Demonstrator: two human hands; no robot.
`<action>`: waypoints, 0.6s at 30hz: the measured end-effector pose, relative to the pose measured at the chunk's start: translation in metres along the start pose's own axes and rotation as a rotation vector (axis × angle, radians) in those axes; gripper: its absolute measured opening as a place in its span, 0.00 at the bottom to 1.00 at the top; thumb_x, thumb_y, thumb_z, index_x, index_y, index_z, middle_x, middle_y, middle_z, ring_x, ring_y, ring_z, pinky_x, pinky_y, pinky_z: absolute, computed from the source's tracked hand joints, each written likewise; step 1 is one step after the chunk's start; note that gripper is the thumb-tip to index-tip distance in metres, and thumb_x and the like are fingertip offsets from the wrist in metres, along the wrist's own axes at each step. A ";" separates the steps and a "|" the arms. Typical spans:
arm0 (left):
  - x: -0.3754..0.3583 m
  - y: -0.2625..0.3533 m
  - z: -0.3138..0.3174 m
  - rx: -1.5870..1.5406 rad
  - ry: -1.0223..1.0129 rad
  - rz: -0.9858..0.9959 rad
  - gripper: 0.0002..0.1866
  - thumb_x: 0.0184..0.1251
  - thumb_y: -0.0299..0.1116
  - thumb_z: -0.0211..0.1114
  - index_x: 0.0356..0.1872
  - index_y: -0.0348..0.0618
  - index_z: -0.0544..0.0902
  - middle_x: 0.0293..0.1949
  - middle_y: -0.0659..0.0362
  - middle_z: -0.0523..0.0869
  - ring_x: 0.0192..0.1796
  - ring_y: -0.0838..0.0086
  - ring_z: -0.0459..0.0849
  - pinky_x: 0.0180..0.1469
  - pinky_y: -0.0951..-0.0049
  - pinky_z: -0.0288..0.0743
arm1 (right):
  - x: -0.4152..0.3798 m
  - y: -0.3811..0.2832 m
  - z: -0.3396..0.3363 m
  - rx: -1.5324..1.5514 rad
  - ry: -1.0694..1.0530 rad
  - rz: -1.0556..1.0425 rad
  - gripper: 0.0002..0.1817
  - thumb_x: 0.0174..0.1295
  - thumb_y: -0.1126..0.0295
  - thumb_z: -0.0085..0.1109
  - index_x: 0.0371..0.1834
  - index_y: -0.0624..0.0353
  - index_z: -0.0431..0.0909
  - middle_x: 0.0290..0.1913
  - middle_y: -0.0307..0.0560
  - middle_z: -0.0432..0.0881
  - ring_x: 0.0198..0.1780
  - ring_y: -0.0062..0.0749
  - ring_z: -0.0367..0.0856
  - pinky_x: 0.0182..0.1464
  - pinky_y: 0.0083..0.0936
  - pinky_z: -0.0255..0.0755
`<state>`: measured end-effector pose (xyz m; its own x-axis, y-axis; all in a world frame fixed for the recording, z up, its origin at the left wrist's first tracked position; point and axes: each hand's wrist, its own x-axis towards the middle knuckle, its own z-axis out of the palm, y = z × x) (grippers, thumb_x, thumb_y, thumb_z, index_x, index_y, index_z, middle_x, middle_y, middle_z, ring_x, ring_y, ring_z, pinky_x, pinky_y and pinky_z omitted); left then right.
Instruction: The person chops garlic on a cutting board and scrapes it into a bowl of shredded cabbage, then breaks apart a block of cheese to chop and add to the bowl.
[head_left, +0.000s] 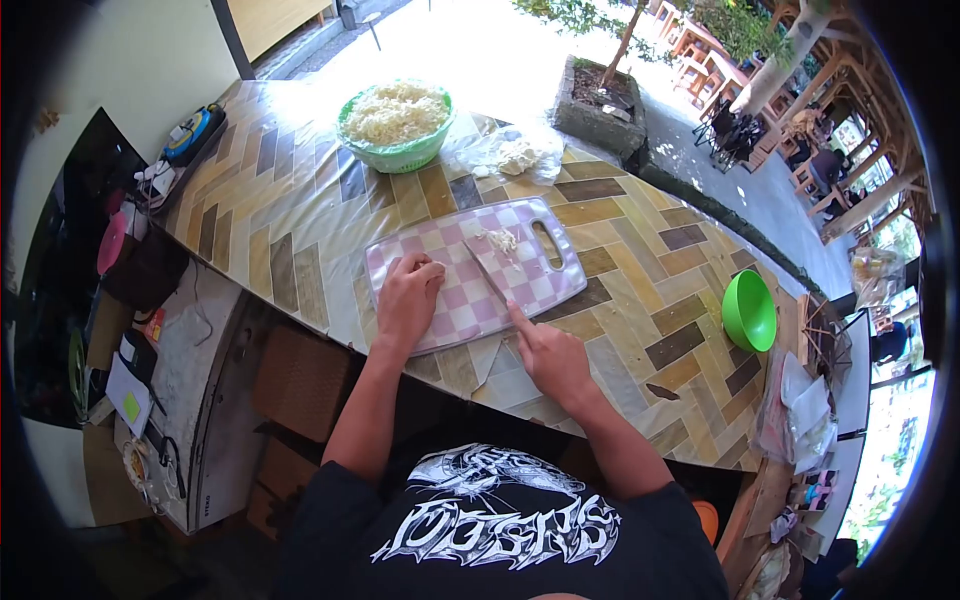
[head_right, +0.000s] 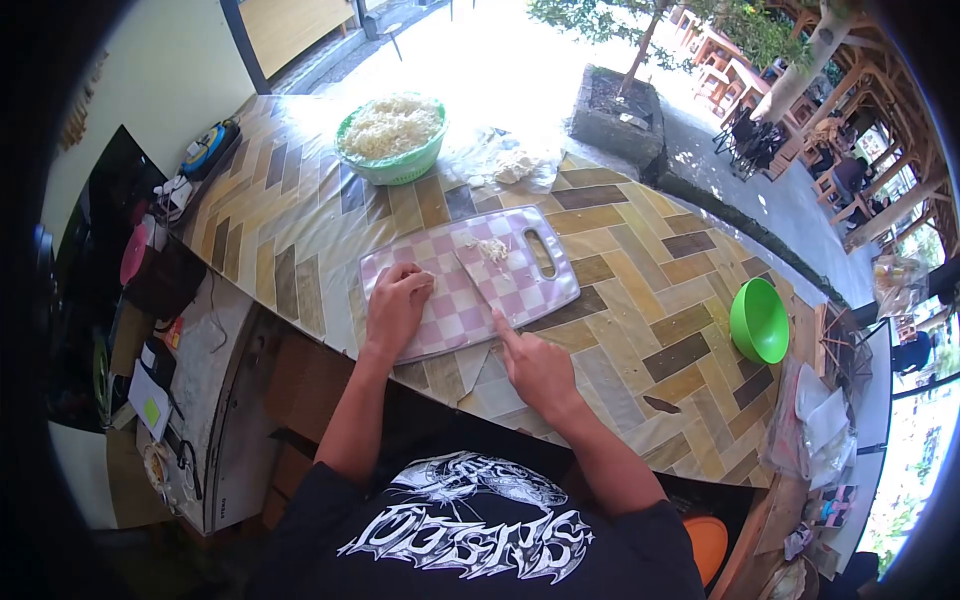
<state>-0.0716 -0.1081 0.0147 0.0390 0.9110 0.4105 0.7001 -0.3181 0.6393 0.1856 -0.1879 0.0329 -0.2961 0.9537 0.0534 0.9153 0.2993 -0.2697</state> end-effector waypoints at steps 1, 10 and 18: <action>0.002 0.000 0.001 -0.005 -0.005 0.014 0.05 0.67 0.27 0.74 0.41 0.44 0.94 0.48 0.54 0.90 0.54 0.56 0.87 0.57 0.57 0.83 | 0.005 0.006 0.000 0.042 0.024 0.011 0.34 0.77 0.63 0.57 0.86 0.37 0.67 0.35 0.56 0.88 0.34 0.57 0.89 0.39 0.54 0.83; 0.016 -0.006 0.021 -0.051 0.012 0.090 0.06 0.67 0.30 0.75 0.41 0.43 0.94 0.47 0.53 0.89 0.52 0.55 0.88 0.56 0.57 0.82 | 0.050 -0.004 0.001 0.193 0.063 0.078 0.35 0.76 0.63 0.57 0.86 0.43 0.66 0.39 0.63 0.90 0.41 0.63 0.90 0.46 0.58 0.83; 0.015 -0.007 0.021 -0.009 0.020 0.113 0.06 0.67 0.31 0.75 0.42 0.44 0.94 0.46 0.53 0.89 0.51 0.55 0.88 0.55 0.57 0.83 | 0.036 -0.043 0.014 0.134 0.000 0.043 0.35 0.75 0.66 0.59 0.86 0.51 0.65 0.37 0.60 0.88 0.36 0.62 0.89 0.44 0.55 0.83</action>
<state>-0.0610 -0.0867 0.0030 0.1028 0.8639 0.4930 0.6859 -0.4205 0.5939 0.1318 -0.1670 0.0326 -0.2569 0.9656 0.0393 0.8824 0.2510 -0.3981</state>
